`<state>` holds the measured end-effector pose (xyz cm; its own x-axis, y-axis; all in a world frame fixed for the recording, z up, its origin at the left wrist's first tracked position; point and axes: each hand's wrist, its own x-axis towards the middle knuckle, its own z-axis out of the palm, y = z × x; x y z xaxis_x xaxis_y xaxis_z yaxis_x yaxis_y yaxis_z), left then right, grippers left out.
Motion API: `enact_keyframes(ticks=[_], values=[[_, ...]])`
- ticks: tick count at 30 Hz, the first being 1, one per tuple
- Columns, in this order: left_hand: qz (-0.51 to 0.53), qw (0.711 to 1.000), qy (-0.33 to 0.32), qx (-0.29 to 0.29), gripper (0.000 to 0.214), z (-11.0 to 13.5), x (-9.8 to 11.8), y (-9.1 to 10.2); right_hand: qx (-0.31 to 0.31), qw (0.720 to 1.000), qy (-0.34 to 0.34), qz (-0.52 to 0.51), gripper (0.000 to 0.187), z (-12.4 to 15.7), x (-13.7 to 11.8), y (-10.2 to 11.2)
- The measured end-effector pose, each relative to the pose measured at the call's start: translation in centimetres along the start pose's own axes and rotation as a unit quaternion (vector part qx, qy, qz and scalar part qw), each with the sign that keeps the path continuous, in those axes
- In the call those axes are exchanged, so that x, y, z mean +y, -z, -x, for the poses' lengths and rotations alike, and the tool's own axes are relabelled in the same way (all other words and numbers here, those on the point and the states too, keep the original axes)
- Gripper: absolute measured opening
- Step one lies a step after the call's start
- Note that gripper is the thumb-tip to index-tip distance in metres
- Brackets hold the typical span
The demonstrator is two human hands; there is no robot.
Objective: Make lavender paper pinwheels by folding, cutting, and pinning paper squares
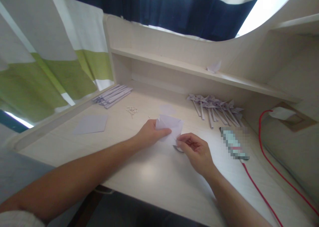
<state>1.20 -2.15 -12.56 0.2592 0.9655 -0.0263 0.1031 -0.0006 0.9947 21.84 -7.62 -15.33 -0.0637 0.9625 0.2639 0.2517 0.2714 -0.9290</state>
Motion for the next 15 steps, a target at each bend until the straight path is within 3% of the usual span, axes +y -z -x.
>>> enact_keyframes(ticks=[15], values=[[-0.017, 1.000, 0.004, 0.013, 0.025, 0.21, 0.28, 0.07, -0.015, 1.000, 0.010, 0.005, 0.003, -0.04, 0.49, 0.07]])
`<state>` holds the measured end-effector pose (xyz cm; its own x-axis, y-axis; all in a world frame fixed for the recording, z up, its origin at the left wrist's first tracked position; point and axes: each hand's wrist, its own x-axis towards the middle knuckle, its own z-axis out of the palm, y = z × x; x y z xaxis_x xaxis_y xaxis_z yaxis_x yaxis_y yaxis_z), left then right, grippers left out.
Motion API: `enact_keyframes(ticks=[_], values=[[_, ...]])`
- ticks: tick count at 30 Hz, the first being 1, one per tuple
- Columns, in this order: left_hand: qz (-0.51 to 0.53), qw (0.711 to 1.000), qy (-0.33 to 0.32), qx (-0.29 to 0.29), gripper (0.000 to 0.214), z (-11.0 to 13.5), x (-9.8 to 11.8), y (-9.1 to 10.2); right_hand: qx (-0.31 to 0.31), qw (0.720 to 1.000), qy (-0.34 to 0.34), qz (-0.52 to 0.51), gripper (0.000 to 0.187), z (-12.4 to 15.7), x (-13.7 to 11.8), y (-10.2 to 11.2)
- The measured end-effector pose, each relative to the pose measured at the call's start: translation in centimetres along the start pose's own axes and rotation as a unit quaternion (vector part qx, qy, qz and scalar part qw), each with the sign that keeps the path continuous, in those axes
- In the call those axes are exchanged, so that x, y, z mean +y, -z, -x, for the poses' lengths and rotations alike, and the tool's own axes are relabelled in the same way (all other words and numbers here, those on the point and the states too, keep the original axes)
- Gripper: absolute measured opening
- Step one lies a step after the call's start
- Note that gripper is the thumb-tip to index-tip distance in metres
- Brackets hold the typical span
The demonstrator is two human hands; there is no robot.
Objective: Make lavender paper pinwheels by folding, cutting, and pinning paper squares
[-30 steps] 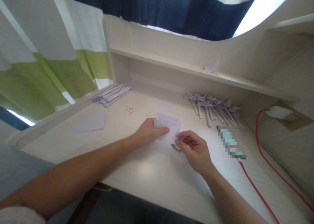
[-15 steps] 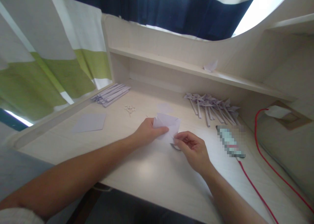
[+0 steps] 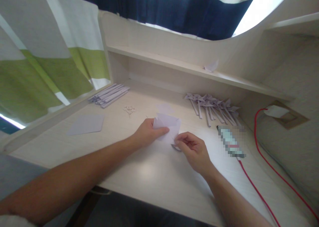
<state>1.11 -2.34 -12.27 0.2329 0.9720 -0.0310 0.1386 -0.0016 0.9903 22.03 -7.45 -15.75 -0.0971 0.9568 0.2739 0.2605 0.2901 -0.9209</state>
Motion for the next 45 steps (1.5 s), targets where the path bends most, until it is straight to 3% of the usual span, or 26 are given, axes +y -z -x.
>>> enact_keyframes(ticks=[28, 45], values=[[0.006, 1.000, -0.002, -0.007, 0.026, 0.03, -0.10, -0.10, 0.020, 1.000, 0.009, 0.012, 0.008, -0.01, -0.56, -0.09], [0.031, 0.999, -0.007, -0.021, 0.027, -0.21, -0.71, -0.08, 0.011, 0.997, 0.005, -0.075, 0.022, -0.05, -0.46, -0.51]])
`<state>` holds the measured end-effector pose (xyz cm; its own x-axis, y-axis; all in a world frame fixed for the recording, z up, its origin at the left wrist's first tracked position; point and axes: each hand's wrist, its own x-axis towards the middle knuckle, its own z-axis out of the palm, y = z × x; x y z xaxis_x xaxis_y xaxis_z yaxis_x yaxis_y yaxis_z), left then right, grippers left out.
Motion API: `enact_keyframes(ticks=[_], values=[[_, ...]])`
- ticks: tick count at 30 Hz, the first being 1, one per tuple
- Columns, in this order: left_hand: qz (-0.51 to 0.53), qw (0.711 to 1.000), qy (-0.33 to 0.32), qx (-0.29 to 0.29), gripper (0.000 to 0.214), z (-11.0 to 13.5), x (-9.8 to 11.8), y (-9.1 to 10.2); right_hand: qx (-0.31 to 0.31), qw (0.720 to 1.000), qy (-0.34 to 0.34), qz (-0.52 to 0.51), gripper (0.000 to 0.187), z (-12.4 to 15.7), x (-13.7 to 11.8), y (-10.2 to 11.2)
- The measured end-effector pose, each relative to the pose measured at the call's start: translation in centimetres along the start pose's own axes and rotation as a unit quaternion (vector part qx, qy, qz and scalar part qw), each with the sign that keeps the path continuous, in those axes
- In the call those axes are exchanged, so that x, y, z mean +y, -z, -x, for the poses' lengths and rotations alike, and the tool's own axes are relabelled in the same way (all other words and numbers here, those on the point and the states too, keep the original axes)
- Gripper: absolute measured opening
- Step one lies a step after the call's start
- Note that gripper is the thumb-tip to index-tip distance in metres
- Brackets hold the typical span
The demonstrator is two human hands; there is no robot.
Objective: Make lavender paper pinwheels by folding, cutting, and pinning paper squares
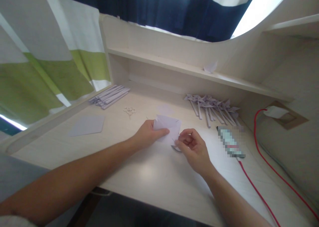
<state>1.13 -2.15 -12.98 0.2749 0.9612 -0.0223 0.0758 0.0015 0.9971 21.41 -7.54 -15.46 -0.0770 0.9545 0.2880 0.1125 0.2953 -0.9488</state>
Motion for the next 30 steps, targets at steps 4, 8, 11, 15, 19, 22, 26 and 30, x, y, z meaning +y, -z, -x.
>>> enact_keyframes(ticks=[4, 8, 11, 15, 19, 22, 26, 30], values=[[-0.003, 1.000, 0.003, -0.005, 0.025, 0.0, 0.1, 0.0, 0.004, 1.000, 0.006, 0.013, 0.020, 0.0, -0.1, 0.1], [-0.016, 1.000, 0.006, 0.010, 0.021, 0.2, 0.5, -0.1, 0.004, 1.000, 0.009, 0.012, 0.019, -0.1, -0.2, 0.1], [-0.019, 1.000, 0.012, 0.016, 0.019, 0.2, 0.6, -0.1, 0.003, 1.000, 0.007, 0.015, 0.018, 0.0, -0.2, 0.1], [-0.014, 1.000, 0.011, 0.013, 0.018, 0.2, 0.6, -0.2, 0.001, 1.000, -0.003, 0.018, 0.018, 0.1, -0.1, 0.1], [-0.014, 1.000, 0.010, 0.019, 0.017, 0.2, 0.5, -0.2, 0.000, 1.000, -0.002, 0.022, 0.016, 0.0, 0.1, 0.3], [-0.031, 0.999, 0.009, 0.023, 0.020, 0.1, 0.4, -0.1, 0.006, 0.999, 0.008, 0.041, 0.014, -0.1, 0.2, 0.4], [-0.054, 0.998, -0.001, 0.024, 0.026, -0.1, 0.1, 0.2, 0.015, 0.998, 0.005, 0.065, 0.013, -0.4, 0.3, 0.9], [-0.064, 0.997, 0.000, 0.039, 0.030, -0.4, 0.1, 0.4, -0.004, 0.980, -0.025, 0.198, 0.011, -1.2, 0.2, 2.2]])
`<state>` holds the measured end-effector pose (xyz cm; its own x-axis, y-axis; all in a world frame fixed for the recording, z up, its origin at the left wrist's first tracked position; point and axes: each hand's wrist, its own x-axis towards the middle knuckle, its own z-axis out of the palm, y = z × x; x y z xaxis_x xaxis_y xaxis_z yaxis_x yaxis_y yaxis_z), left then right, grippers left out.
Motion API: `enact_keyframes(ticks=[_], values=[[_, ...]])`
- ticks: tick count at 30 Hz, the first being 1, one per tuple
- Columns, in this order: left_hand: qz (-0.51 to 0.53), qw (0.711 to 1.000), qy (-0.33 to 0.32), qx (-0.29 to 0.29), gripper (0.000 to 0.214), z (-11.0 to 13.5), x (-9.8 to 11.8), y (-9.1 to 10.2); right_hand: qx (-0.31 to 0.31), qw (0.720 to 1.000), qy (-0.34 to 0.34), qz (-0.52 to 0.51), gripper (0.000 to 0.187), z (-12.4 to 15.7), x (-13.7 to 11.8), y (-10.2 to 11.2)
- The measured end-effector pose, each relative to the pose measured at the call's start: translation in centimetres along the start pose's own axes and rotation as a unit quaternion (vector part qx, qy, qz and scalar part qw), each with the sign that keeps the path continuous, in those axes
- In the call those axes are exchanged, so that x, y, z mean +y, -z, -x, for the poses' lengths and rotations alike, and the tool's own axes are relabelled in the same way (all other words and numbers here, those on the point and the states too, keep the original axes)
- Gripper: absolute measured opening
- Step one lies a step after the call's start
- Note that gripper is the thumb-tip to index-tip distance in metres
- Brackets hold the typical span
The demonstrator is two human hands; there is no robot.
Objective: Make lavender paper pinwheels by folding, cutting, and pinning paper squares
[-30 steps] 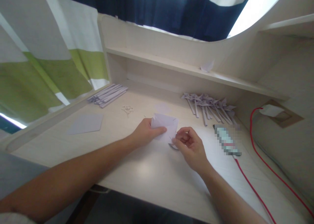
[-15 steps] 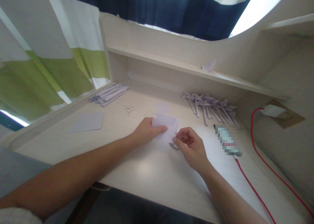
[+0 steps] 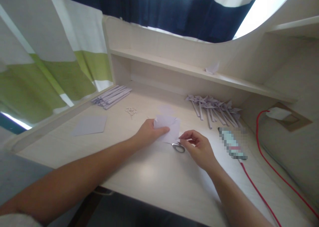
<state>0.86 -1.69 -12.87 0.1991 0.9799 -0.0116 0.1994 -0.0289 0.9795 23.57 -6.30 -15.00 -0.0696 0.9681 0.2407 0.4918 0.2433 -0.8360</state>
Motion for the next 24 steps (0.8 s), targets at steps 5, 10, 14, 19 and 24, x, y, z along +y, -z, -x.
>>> enact_keyframes(ticks=[5, 10, 14, 19, 24], values=[[-0.005, 1.000, 0.000, 0.016, 0.029, -0.3, 0.1, 0.3, -0.119, 0.958, 0.021, 0.259, 0.019, -0.6, 0.1, 1.3], [0.031, 0.999, 0.001, 0.027, 0.029, -0.8, -0.5, 0.6, -0.174, 0.911, -0.042, 0.371, 0.018, -1.1, -1.0, 1.5], [0.081, 0.995, 0.006, 0.049, 0.025, -1.5, 0.1, 1.0, -0.221, 0.884, -0.055, 0.408, 0.015, -2.1, -1.7, 2.0], [0.158, 0.987, -0.029, 0.033, 0.026, -2.8, 3.7, 1.8, -0.235, 0.857, -0.064, 0.455, 0.019, -3.0, -1.6, 2.7], [0.213, 0.972, -0.099, -0.003, 0.034, -4.8, 8.6, 1.5, -0.224, 0.843, -0.086, 0.482, 0.018, -2.8, -1.5, 2.8]])
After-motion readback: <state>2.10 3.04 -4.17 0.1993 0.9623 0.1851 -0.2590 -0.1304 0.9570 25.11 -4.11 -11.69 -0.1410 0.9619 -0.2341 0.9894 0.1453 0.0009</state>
